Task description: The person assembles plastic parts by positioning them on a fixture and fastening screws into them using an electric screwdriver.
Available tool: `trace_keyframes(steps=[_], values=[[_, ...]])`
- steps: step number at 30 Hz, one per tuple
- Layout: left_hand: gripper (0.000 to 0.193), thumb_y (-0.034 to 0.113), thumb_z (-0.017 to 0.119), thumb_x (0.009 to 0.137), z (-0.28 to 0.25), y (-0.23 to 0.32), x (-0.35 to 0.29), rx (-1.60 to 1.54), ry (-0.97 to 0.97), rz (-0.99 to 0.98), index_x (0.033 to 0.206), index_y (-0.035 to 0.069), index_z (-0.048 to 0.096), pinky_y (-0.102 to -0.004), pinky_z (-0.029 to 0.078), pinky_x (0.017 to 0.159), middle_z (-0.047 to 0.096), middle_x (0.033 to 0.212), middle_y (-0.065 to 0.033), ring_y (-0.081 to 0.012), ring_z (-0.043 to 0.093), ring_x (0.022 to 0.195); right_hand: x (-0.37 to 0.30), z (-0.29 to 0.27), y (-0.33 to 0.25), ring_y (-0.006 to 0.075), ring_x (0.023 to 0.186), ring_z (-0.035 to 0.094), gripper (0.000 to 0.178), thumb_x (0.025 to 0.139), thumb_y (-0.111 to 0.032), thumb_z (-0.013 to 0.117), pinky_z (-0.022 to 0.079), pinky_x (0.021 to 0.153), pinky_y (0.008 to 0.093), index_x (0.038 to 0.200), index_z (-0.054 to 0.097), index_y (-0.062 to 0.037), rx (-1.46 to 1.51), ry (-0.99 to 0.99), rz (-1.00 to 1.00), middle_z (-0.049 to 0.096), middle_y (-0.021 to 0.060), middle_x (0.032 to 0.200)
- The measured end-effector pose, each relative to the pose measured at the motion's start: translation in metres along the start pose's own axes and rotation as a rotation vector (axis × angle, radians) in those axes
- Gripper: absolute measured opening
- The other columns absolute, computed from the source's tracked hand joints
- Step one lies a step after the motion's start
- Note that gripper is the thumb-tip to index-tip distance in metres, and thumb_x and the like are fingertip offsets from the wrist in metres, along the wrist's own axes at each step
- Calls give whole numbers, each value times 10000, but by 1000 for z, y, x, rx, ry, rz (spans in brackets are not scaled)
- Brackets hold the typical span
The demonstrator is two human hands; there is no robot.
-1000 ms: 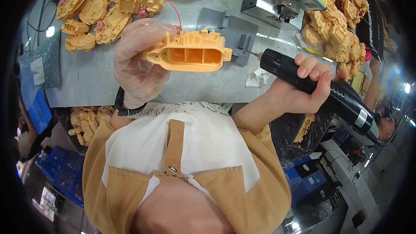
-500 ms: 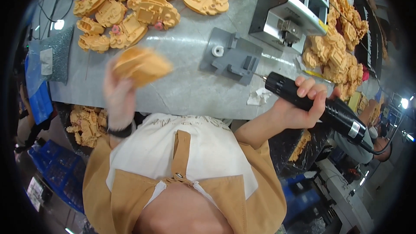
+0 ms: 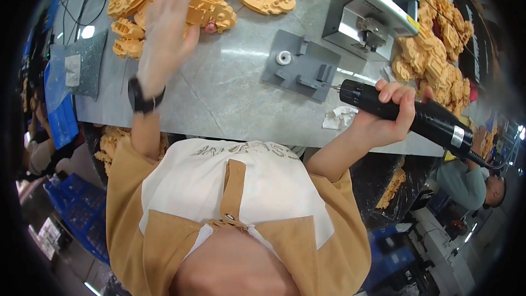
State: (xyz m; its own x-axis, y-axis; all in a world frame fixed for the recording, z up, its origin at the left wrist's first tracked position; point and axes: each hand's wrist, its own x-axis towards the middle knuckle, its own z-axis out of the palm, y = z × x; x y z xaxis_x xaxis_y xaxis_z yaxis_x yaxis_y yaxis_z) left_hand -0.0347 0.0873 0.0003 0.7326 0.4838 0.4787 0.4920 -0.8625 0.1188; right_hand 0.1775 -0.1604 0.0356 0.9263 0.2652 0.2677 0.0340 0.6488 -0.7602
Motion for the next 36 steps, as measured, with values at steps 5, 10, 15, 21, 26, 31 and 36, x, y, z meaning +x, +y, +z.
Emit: trace_keyframes(steps=[5, 10, 15, 21, 26, 31, 36], values=[[522, 91, 610, 694, 15, -25, 11, -173, -171, -82, 1204, 80, 496, -418, 416, 852, 586, 1023, -130, -318, 527, 1000, -9, -30, -23, 132, 558, 424, 390, 822, -52, 489, 390, 620, 340, 1201, 392, -62, -98, 118, -112, 434, 14, 661], [467, 106, 642, 667, 18, 16, 3, -380, -275, -24, 1117, 103, 515, -381, 385, 897, 553, 1013, -121, -294, 499, 1020, -14, -53, -30, 134, 583, 428, 323, 826, -95, 486, 401, 662, 361, 1148, 457, -92, -171, 241, -99, 427, 5, 672], [542, 65, 604, 681, 36, 53, -6, -315, -328, 251, 1203, 150, 484, -399, 377, 915, 501, 1152, -123, -297, 493, 1011, -13, -47, -25, 131, 562, 424, 398, 819, -75, 498, 387, 610, 326, 1204, 396, -81, -152, 247, -103, 442, 15, 673], [572, 169, 660, 700, -6, 66, -5, -381, -713, 83, 1238, 138, 467, -408, 363, 925, 448, 1202, -148, -301, 485, 1023, -20, -53, -25, 134, 559, 422, 420, 815, -88, 508, 377, 608, 323, 1219, 391, -91, -151, 285, -85, 441, 15, 673], [697, 282, 729, 658, 12, 65, -9, -211, -461, 270, 1275, 144, 437, -439, 328, 974, 377, 1268, -173, -356, 360, 1189, -20, -52, -26, 134, 557, 429, 423, 814, -70, 508, 375, 597, 326, 1219, 389, -81, -119, 274, -72, 451, 14, 674], [811, 356, 719, 647, 33, 52, -21, -184, -473, 199, 1331, 125, 350, -490, 311, 964, 340, 1282, -204, -405, 284, 1222, -20, -53, -25, 137, 557, 448, 418, 814, -59, 507, 386, 607, 335, 1215, 390, -79, -145, 234, -71, 469, 19, 671], [805, 291, 709, 662, 22, 67, -25, -76, -443, -133, 1343, 98, 325, -447, 347, 945, 362, 1265, -211, -401, 375, 1146, -24, -57, -27, 140, 543, 454, 415, 814, -61, 513, 401, 617, 341, 1211, 392, -77, -133, 275, -69, 479, 22, 659]])
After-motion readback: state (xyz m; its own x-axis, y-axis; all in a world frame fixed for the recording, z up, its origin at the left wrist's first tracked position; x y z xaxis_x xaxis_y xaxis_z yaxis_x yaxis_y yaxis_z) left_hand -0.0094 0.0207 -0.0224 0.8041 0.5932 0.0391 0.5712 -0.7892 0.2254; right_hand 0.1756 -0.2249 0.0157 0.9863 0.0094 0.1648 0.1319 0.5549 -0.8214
